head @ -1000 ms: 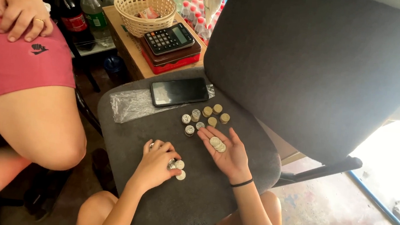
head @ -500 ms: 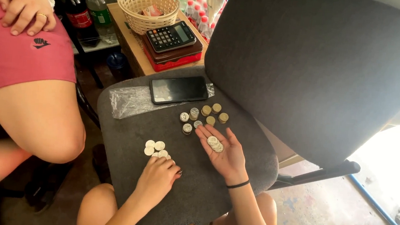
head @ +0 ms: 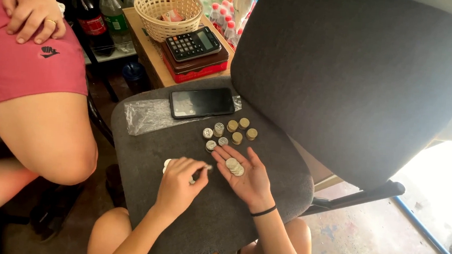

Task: The person sorts and stacks coins on a chair seat, separating them into piles by denomination. They repeatedly pick up coins, align them, and place them into neat stacks while occasionally adjusting the arrangement.

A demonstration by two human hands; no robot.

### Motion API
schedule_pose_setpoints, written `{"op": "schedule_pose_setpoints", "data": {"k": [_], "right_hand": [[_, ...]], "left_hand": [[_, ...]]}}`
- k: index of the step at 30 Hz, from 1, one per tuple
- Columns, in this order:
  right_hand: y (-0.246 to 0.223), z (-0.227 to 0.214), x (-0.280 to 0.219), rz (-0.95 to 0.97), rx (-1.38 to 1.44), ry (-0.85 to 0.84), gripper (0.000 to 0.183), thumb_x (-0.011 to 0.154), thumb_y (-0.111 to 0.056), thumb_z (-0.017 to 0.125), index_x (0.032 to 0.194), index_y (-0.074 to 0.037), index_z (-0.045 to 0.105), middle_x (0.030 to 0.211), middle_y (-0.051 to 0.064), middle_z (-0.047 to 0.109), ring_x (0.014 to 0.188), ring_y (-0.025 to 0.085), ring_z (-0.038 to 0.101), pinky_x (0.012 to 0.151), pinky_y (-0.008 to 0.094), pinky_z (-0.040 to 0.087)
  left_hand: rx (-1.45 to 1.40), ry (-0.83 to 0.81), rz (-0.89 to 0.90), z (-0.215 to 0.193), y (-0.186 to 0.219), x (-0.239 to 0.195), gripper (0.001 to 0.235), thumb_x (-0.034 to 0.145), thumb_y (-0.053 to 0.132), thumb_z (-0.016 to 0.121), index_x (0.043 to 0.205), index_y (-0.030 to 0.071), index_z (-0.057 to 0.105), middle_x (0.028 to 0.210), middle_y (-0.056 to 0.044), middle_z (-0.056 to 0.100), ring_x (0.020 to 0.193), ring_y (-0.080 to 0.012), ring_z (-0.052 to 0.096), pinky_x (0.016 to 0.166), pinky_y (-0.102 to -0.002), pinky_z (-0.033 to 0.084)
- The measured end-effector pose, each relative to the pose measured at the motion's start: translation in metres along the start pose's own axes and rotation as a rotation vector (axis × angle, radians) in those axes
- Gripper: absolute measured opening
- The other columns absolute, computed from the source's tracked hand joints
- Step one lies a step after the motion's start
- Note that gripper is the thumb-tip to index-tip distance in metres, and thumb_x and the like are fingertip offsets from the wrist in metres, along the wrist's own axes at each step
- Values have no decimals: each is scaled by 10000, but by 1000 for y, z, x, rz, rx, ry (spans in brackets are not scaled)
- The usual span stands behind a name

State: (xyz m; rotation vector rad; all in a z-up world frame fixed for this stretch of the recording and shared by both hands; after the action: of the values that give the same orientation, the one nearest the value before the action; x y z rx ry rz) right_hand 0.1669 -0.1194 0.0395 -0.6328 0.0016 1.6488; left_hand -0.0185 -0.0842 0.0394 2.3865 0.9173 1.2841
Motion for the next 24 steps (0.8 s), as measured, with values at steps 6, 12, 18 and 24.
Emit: {"op": "schedule_pose_setpoints", "data": {"k": [6, 12, 18, 24], "right_hand": [[7, -7, 7, 63, 98, 10, 716, 1046, -488, 418, 1472, 82, 496, 1340, 273, 629, 1163, 323, 654, 1030, 399, 547], [-4, 28, -13, 44, 293, -1, 758, 1056, -489, 411, 1529, 103, 393, 1404, 250, 549, 963, 178, 549, 889, 303, 516], [-9, 16, -11, -5, 122, -26, 811, 1038, -577, 358, 1515, 73, 447, 1495, 305, 517, 1281, 361, 595, 1072, 429, 497], [-1, 7, -3, 17, 122, 42, 738, 1043, -492, 429, 1482, 100, 464, 1400, 285, 584, 1195, 319, 618, 1093, 416, 491]], "left_hand": [[58, 184, 177, 43, 1, 23, 117, 841, 155, 793, 933, 206, 742, 890, 74, 710, 873, -156, 646, 847, -353, 465], [57, 103, 336, 50, -17, 37, 100, 892, 270, 759, 989, 267, 783, 1169, 80, 736, 1165, -235, 618, 990, -458, 430], [24, 338, 292, 25, -18, 43, 104, 875, 226, 810, 976, 251, 803, 1077, 87, 755, 1047, -242, 632, 929, -451, 462], [3, 234, 391, 42, -18, 38, 65, 850, 184, 811, 864, 241, 782, 1006, 96, 746, 1017, -213, 659, 874, -412, 504]]}}
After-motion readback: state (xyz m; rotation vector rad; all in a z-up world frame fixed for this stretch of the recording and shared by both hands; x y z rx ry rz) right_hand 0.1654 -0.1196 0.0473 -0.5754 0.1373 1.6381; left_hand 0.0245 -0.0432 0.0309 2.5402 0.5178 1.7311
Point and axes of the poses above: each hand's wrist, its own x-axis towards the middle knuckle, its own z-axis out of the palm, y = z × x, the point moved 2 cm from there along x, towards the middle knuckle
